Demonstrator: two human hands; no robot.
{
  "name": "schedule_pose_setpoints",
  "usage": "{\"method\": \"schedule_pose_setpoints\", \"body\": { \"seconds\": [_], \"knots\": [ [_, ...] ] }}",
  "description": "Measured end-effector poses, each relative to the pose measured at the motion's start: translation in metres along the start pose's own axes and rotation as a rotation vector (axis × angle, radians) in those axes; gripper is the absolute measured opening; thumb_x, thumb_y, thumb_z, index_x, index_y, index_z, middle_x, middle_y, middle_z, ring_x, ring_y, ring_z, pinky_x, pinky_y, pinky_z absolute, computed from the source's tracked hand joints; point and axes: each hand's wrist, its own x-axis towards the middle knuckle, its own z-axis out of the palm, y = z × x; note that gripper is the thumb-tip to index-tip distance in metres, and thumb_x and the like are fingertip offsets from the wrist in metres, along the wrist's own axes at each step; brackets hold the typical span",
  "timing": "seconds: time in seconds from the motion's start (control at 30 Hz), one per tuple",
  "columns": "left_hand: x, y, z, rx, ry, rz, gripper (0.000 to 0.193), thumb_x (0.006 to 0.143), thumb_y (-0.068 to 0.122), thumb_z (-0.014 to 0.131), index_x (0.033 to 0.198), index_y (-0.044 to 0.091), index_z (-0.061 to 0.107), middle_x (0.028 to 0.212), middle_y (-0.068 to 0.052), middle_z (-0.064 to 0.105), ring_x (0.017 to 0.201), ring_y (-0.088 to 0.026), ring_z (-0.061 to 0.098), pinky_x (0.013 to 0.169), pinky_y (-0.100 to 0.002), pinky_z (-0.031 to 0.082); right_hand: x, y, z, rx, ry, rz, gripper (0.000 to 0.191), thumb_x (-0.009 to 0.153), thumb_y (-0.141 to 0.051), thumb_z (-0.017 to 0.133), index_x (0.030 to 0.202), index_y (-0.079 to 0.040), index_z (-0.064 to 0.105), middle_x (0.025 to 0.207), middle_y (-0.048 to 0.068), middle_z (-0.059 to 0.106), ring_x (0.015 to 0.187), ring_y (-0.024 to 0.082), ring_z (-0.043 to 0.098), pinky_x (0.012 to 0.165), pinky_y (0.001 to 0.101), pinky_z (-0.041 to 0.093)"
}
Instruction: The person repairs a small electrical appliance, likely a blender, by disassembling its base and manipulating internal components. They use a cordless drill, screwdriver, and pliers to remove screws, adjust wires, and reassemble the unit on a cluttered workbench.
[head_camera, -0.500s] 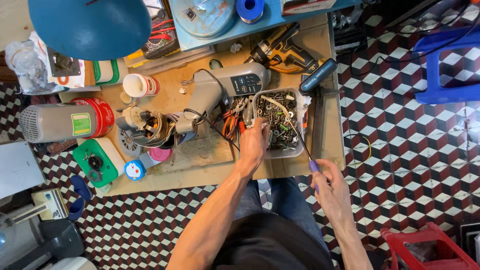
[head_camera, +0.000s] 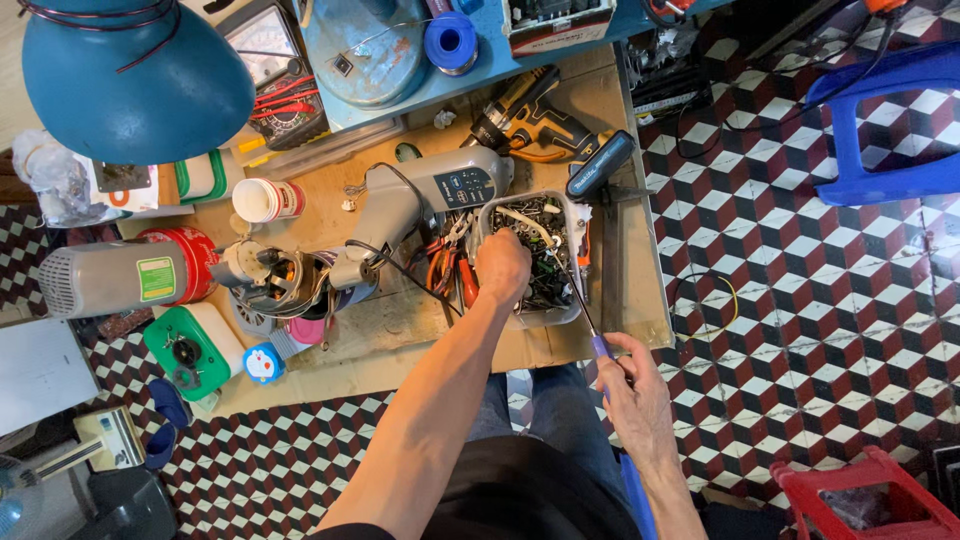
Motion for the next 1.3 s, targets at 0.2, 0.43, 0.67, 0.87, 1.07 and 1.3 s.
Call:
{"method": "schedule_pose_setpoints", "body": {
  "seconds": [0.2,0.43,0.67,0.87,1.07,1.3],
  "knots": [
    [0.002,0.004,-0.01,-0.235,0.039,-0.004,0.024,0.08,0.019,0.072,0.092,-0.001,0.076,0.089,-0.022,0.076,0.083,-0.034,0.074,0.08,-0.041,0.058,0.014,0.021,-0.011,0.04,-0.08,-0.074,0.045,0.089,-0.025,0.066,0.13,-0.006,0.062,0.068,0.002,0.057,0.052,0.008,0.046,0.045,0.0253,0.036],
    [-0.023,-0.019,-0.025,-0.921,-0.103,0.107,0.026,0.087,0.025,0.076,0.099,0.002,0.074,0.083,-0.001,0.072,0.076,-0.01,0.064,0.068,-0.025,0.053,0.039,0.056,-0.016,-0.359,-0.099,-0.129,0.045,0.093,-0.025,0.063,0.134,-0.005,0.06,0.08,0.002,0.07,0.061,0.011,0.062,0.059,0.0253,0.05],
    [-0.067,-0.037,-0.077,-1.51,-0.396,-0.015,0.023,0.097,0.022,0.075,0.109,0.003,0.072,0.075,0.002,0.057,0.045,-0.002,0.037,0.039,-0.02,0.028,0.028,0.053,-0.016,-0.013,-0.189,-0.178,0.037,0.09,-0.015,0.066,0.123,0.001,0.062,0.088,0.008,0.07,0.072,0.011,0.063,0.065,0.0262,0.051],
    [-0.118,-0.035,-0.149,-1.883,-0.447,-0.04,0.036,0.092,0.018,0.07,0.126,0.012,0.061,0.109,-0.007,0.075,0.04,0.001,0.038,0.035,-0.015,0.029,0.001,-0.01,0.012,-0.022,-0.211,-0.409,0.022,0.094,-0.012,0.069,0.111,0.0,0.06,0.073,0.004,0.06,0.062,0.009,0.054,0.056,0.0236,0.043],
    [-0.144,-0.051,-0.196,-1.856,-0.346,0.062,0.03,0.097,0.022,0.068,0.124,0.009,0.063,0.108,-0.009,0.075,0.042,0.002,0.042,0.035,-0.013,0.031,-0.046,-0.083,0.086,-0.015,-0.131,-0.633,0.02,0.094,-0.014,0.071,0.111,-0.003,0.07,0.068,0.0,0.061,0.054,0.006,0.056,0.046,0.0211,0.042],
    [-0.148,-0.099,-0.221,-1.944,-0.385,-0.005,0.023,0.1,0.024,0.066,0.116,0.008,0.064,0.102,-0.006,0.076,0.044,0.001,0.045,0.036,-0.014,0.031,-0.078,-0.11,0.181,0.156,-0.134,-0.671,0.021,0.096,-0.013,0.072,0.114,-0.003,0.071,0.079,0.0,0.066,0.061,0.004,0.058,0.051,0.0189,0.044]
  ]
}}
